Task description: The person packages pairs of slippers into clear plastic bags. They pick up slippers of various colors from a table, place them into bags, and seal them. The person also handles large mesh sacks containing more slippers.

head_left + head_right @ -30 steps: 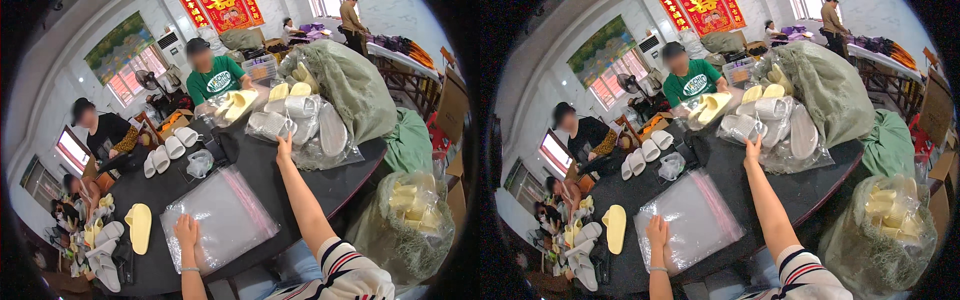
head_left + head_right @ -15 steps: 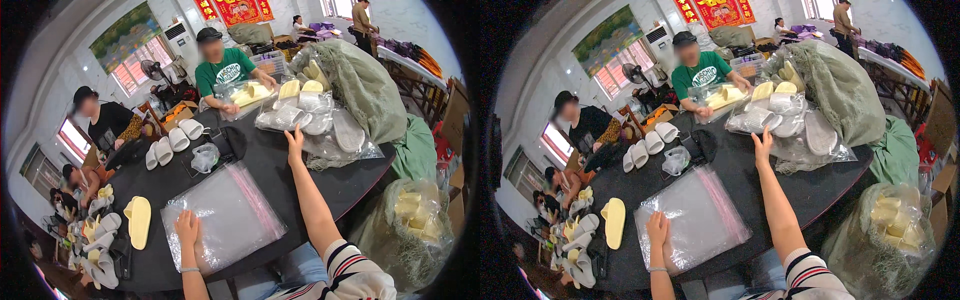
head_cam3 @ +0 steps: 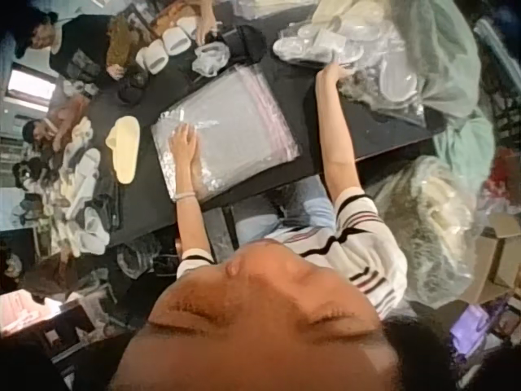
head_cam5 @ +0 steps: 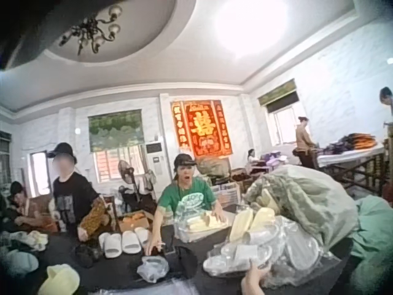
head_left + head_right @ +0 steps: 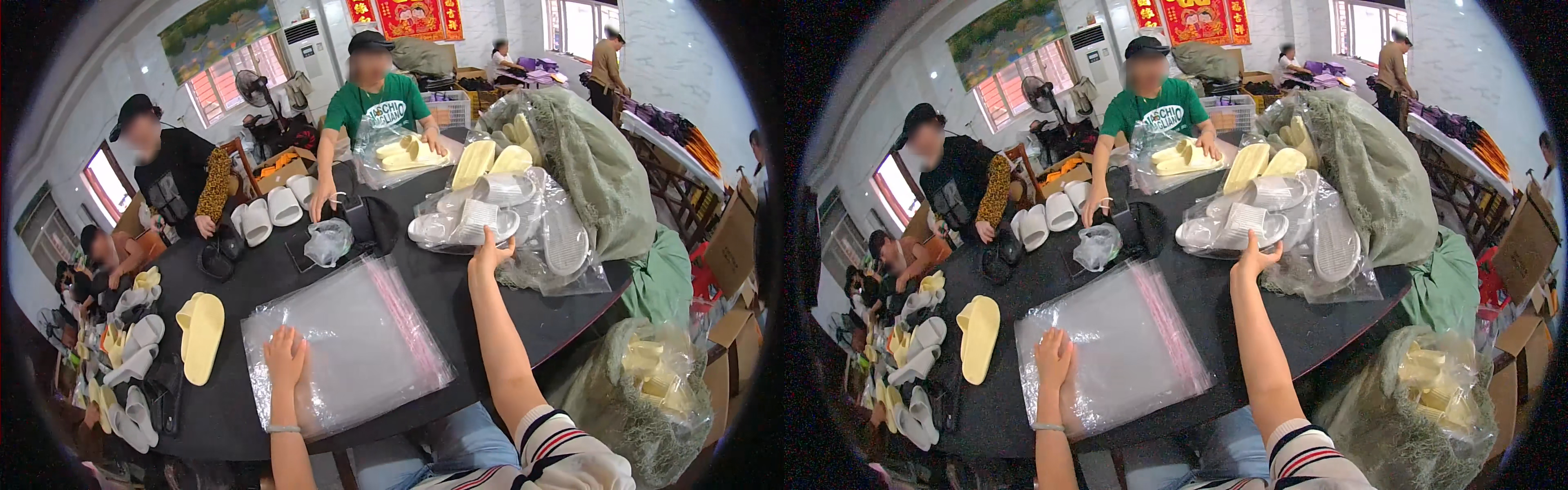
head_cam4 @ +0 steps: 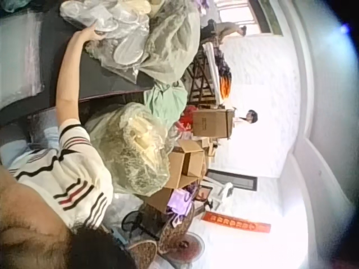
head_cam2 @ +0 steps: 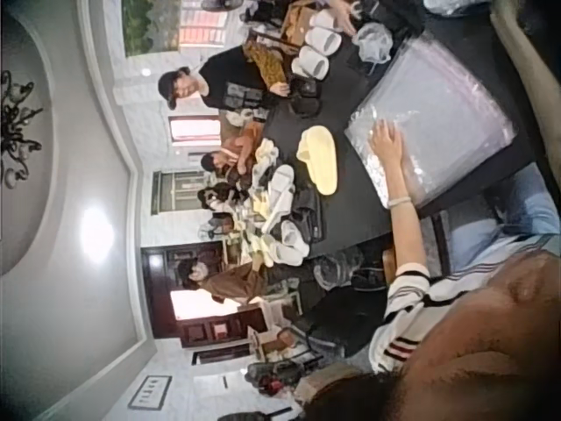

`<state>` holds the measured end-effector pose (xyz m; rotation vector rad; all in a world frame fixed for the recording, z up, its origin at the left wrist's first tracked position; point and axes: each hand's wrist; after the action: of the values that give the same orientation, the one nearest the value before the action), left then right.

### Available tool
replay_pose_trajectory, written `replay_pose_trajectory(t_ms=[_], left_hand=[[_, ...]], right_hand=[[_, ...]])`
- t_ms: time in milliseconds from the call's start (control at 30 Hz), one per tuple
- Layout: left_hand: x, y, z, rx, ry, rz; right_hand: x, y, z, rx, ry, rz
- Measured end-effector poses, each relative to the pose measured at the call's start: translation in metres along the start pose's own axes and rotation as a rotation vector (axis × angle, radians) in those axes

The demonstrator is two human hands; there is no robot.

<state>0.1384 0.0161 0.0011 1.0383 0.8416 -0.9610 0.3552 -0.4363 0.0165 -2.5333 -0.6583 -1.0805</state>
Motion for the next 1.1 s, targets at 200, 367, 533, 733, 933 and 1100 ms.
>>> replay_pose_trajectory(t_ms=[200, 367, 533, 733, 933, 1100], left_hand=[[-0.005, -0.004, -0.008, -0.022, 0.022, 0.006], [-0.004, -0.001, -0.001, -0.015, 0.022, -0.001], [-0.005, -0.002, 0.000, -0.032, 0.022, 0.006], [-0.003, -0.003, -0.001, -0.042, 0.028, 0.002], [-0.004, -0.004, -0.005, -0.033, 0.032, -0.007], [-0.004, -0.004, -0.005, -0.033, 0.048, -0.005]], right_hand=[[0.006, -0.003, 0.006, 0.093, -0.024, 0.026], [-0.007, 0.022, 0.004, 0.054, 0.123, 0.028], [0.000, 0.002, -0.015, -0.105, 0.180, -0.006], [0.009, -0.038, -0.008, -0.265, -0.150, -0.395], [-0.001, -0.032, 0.020, 0.068, -0.237, -0.312], [-0.004, -0.025, 0.002, -0.052, -0.154, -0.150]])
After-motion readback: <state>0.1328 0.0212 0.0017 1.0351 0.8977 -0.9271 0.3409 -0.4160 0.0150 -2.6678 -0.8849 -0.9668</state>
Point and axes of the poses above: each hand's wrist, its own y-axis towards the middle knuckle, its own x-axis out of the palm, z = x × y, and after that the axes turned 5 degrees about -x, right-handed
